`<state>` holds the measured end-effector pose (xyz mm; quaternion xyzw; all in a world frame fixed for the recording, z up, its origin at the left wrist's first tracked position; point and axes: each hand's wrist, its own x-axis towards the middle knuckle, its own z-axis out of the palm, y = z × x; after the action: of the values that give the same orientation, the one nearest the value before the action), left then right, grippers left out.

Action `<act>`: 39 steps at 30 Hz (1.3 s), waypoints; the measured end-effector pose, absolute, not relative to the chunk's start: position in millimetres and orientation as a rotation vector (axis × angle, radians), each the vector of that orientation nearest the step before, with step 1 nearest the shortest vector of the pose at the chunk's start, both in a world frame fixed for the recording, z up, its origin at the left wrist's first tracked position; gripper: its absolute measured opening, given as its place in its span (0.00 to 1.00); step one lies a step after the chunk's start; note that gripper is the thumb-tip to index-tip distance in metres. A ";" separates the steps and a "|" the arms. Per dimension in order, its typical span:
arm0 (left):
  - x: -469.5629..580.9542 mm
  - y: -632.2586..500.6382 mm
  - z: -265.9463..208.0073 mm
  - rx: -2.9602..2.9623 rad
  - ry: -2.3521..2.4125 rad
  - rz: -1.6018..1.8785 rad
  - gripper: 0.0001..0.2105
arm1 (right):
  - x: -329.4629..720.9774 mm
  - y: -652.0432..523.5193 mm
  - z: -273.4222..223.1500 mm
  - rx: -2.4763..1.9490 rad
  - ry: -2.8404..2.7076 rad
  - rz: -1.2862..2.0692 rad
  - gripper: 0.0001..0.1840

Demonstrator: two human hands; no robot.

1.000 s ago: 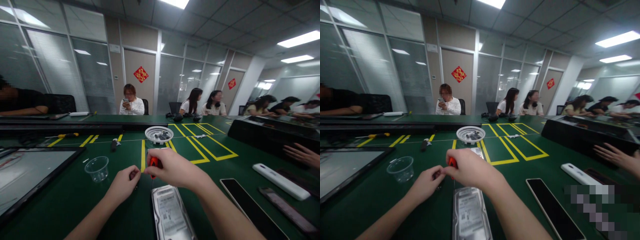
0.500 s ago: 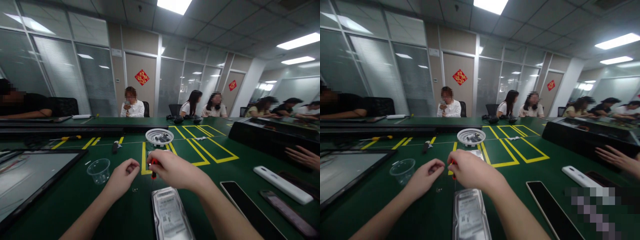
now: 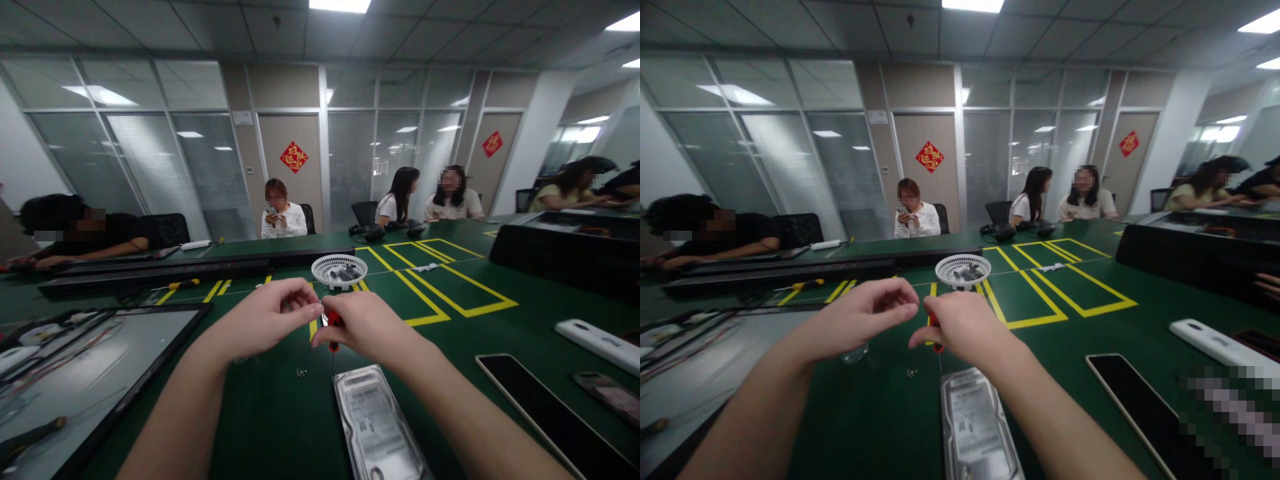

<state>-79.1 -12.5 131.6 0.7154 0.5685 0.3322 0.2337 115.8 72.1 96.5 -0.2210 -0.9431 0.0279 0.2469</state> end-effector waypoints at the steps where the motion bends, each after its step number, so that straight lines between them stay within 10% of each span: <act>1: -74.7 -11.1 130.6 1.958 1.554 0.903 0.15 | 114.9 72.1 95.5 -0.605 -2.567 0.118 0.27; 18: -64.1 -0.7 116.9 1.953 1.540 1.001 0.07 | 127.9 71.4 106.8 -0.533 -2.539 0.963 0.16; 39: -59.0 1.6 116.5 2.054 1.624 1.030 0.05 | 121.8 72.1 103.2 -0.607 -2.498 0.784 0.15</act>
<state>-59.0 1.6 116.5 0.7202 0.5694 0.3611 0.1632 121.8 72.1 103.2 -0.2200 -0.9056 0.2844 0.2251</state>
